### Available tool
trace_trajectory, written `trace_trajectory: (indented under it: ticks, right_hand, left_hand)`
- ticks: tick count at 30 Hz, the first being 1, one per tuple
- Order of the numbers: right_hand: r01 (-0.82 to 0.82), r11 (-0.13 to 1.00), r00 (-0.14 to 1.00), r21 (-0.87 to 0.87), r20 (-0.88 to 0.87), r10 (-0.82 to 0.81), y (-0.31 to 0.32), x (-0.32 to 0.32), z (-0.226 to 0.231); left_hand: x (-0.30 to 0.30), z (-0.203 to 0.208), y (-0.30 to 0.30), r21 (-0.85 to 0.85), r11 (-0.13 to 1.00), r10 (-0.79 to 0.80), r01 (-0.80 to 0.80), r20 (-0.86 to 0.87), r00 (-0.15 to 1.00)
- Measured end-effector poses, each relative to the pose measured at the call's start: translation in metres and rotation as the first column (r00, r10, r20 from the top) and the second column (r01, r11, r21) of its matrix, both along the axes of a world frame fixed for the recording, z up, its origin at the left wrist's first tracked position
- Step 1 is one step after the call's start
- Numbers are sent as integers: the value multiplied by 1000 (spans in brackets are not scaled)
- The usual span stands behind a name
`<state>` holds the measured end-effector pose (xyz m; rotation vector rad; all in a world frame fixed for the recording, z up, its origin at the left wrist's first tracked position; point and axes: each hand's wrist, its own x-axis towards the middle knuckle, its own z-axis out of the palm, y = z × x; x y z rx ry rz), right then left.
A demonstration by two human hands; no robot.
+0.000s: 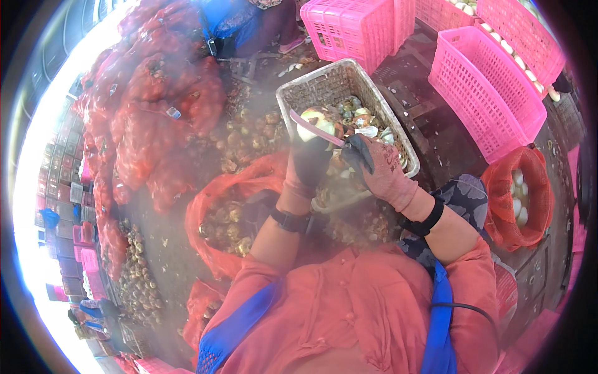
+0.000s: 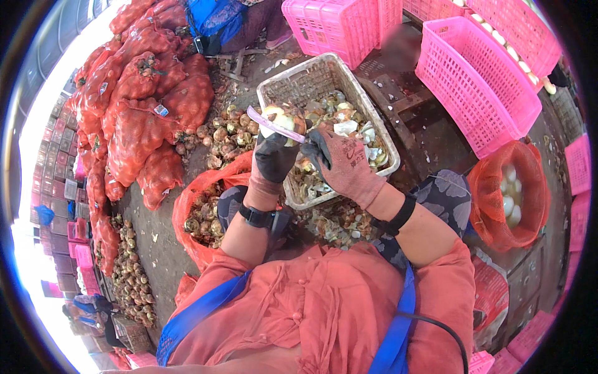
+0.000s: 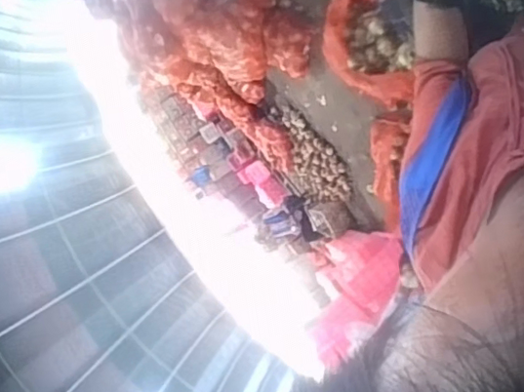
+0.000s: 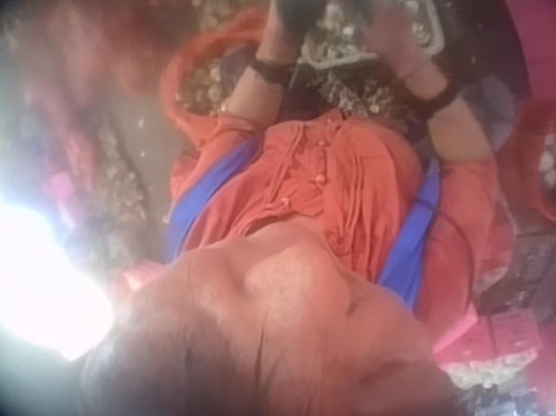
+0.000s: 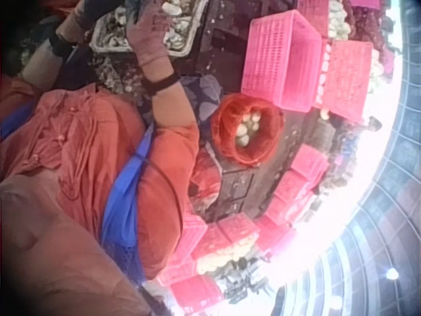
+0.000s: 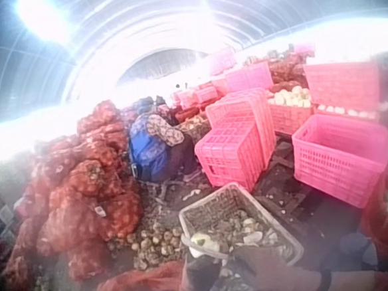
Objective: The person peels onions using a small knife. They pick up onions from a large red mesh bag on the floor, remove the outer skin, and place the peeled onions into a red bucket while discarding the peels into a plastic crate.
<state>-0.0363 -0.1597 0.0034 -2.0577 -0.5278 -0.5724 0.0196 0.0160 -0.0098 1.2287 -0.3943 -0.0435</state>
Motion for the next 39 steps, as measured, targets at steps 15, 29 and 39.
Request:
trace_trajectory:
  ticks: [15, 29, 39]
  right_hand:
    - [75, 994, 997, -75, 16, -74, -5, -3, -11]
    - [9, 998, 919, -67, -393, -35, -18, 16, -5]
    - [162, 495, 498, 854, -503, 706, -41, 19, 14]
  left_hand:
    - [-5, 3, 6, -7, 999, 34, -34, -2, 999]
    - [-8, -3, 8, 326, 945, -3, 33, -92, 996]
    - [0, -23, -7, 344, 939, -61, 26, 91, 994]
